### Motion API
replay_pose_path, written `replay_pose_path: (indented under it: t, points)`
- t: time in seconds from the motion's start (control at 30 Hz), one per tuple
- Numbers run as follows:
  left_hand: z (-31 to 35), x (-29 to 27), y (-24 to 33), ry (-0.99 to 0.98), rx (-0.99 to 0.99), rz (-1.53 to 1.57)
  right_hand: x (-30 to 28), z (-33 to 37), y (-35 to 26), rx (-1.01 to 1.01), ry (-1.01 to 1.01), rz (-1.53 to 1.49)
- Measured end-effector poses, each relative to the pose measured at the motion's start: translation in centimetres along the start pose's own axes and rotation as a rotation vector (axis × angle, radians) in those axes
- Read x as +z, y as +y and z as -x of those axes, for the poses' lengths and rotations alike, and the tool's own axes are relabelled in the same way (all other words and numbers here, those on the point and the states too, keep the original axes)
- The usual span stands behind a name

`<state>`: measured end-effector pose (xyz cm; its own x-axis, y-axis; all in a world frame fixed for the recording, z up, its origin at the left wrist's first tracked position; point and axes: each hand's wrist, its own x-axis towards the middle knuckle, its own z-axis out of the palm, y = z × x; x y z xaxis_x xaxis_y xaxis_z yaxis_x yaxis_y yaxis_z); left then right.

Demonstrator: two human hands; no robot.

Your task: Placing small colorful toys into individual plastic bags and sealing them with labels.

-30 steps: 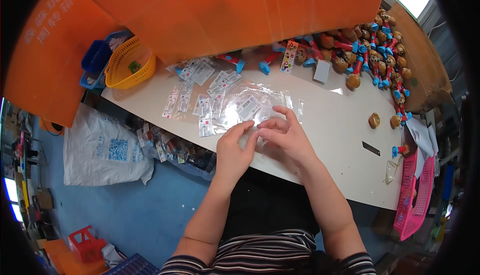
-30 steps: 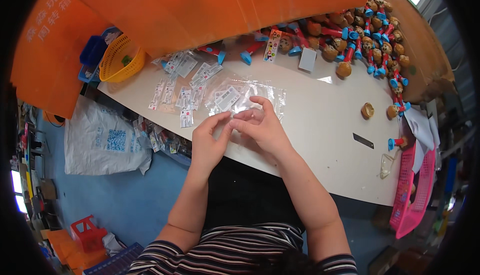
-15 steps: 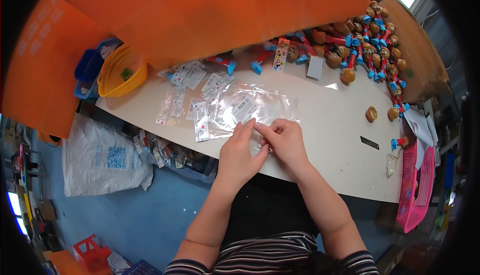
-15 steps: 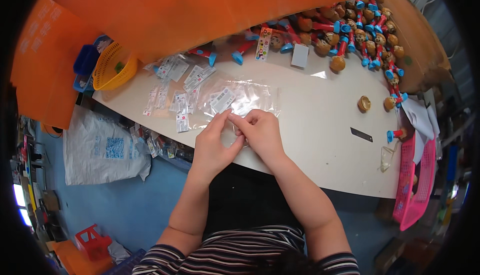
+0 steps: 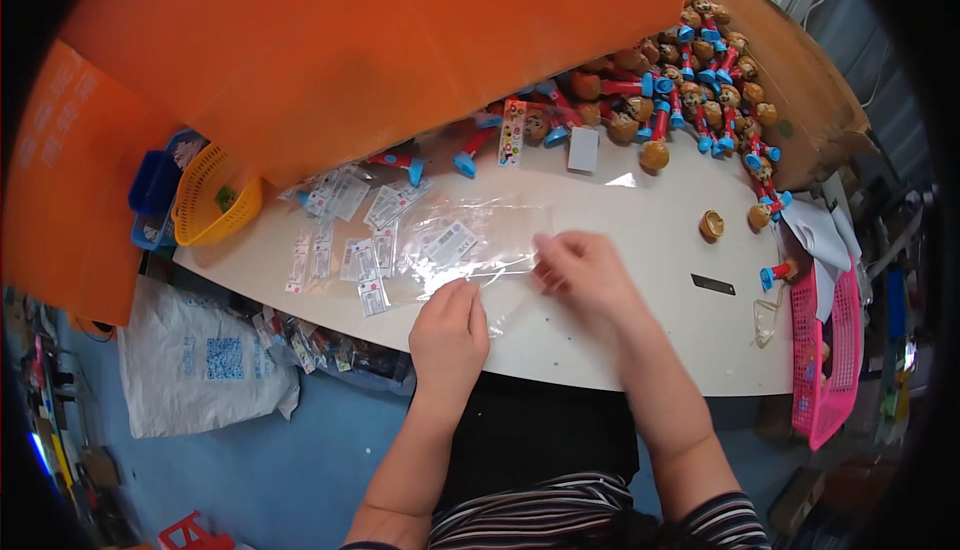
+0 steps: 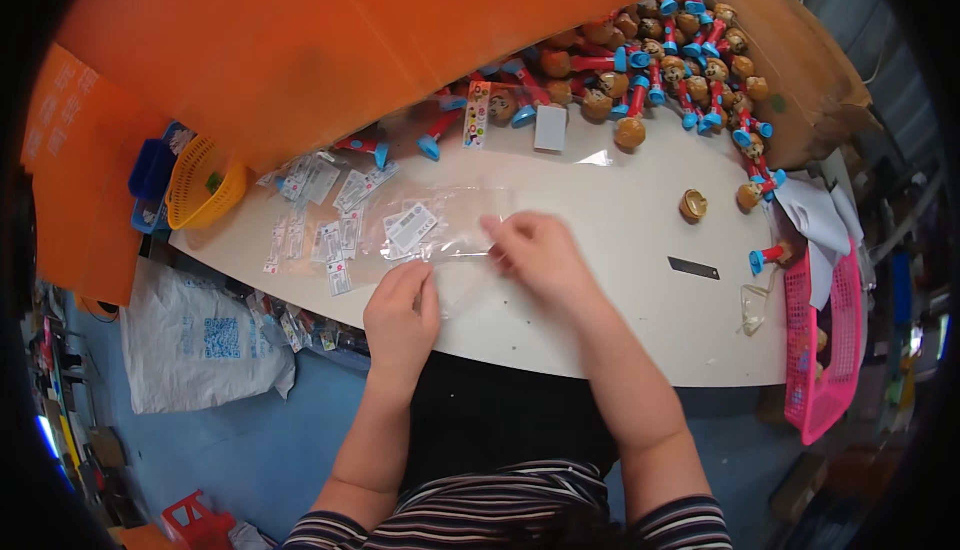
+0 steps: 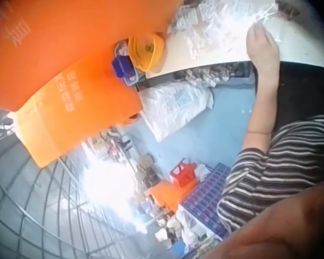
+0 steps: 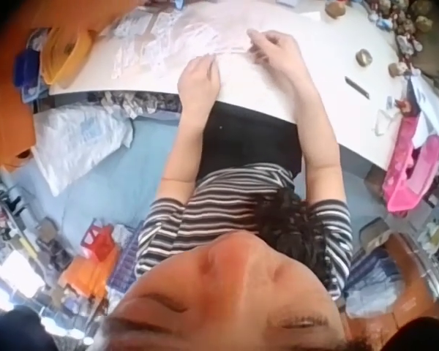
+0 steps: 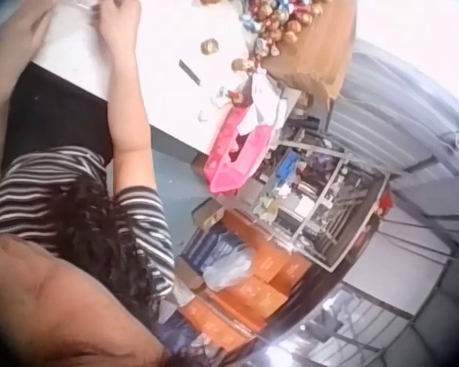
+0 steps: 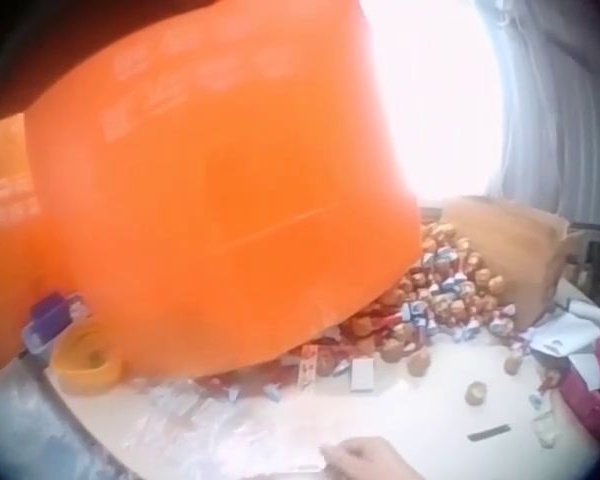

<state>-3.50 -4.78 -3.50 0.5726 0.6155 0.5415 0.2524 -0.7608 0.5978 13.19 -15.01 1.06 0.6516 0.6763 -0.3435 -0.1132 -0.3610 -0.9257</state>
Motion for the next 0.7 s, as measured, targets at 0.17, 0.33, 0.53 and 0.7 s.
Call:
replay_pose_path:
  t: [0.17,0.33,0.53,0.7]
  points:
    - [0.2,-0.4,0.9,-0.064,0.067,-0.171,-11.3,-5.7,-1.1,-0.377,0.772,0.998]
    - [0.7,0.2,1.7,-0.146,-0.016,-0.013,-19.4,-12.4,0.6,-0.533,0.745,1.493]
    - [1.0,0.4,2.1,-0.155,-0.038,0.029,-21.8,-12.6,0.8,-0.696,0.777,1.525]
    - [0.9,1.1,2.0,-0.148,-0.036,0.100,-16.1,-3.9,-1.0,-0.725,0.561,0.662]
